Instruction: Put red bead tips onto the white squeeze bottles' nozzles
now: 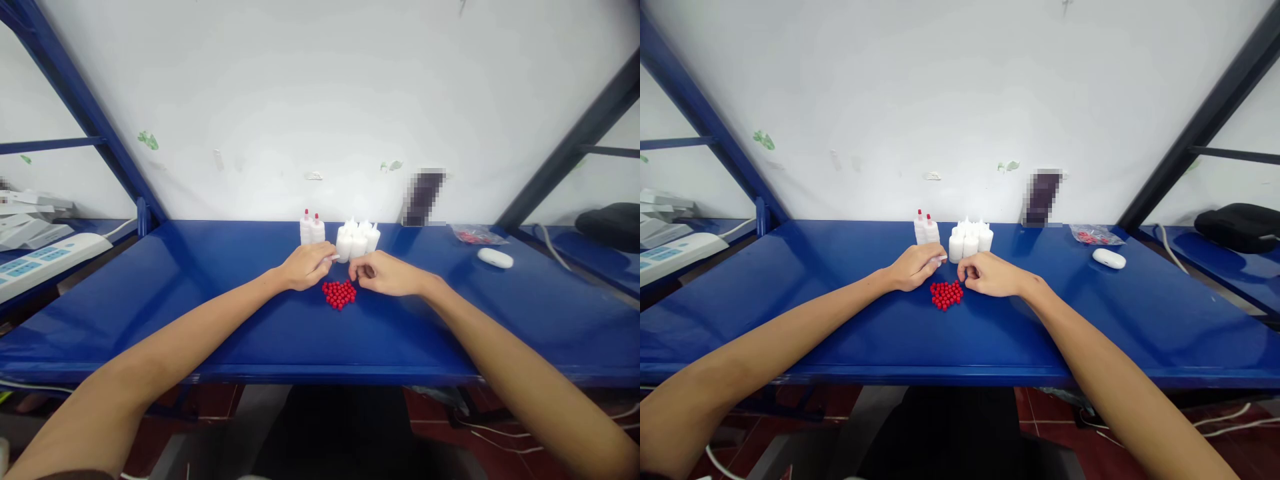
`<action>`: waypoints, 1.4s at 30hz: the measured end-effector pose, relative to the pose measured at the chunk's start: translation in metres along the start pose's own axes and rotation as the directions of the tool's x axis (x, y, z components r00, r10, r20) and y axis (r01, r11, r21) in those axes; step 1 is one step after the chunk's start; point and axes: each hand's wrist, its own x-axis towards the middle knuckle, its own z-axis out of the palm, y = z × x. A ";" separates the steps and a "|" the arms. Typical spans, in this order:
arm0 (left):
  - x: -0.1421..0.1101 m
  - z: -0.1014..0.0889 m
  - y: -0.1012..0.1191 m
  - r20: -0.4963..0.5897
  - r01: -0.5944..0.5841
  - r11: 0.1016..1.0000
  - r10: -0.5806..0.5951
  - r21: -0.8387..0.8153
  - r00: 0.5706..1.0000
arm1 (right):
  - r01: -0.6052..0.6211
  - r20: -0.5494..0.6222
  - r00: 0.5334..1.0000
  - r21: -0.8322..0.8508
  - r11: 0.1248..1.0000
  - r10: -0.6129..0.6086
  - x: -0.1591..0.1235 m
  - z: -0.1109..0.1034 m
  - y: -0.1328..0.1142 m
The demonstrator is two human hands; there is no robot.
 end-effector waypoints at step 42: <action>0.005 0.004 -0.010 -0.173 0.078 0.955 -0.132 -0.287 0.976 | -0.048 -0.447 0.894 -0.066 0.997 0.013 0.015 0.023 -0.001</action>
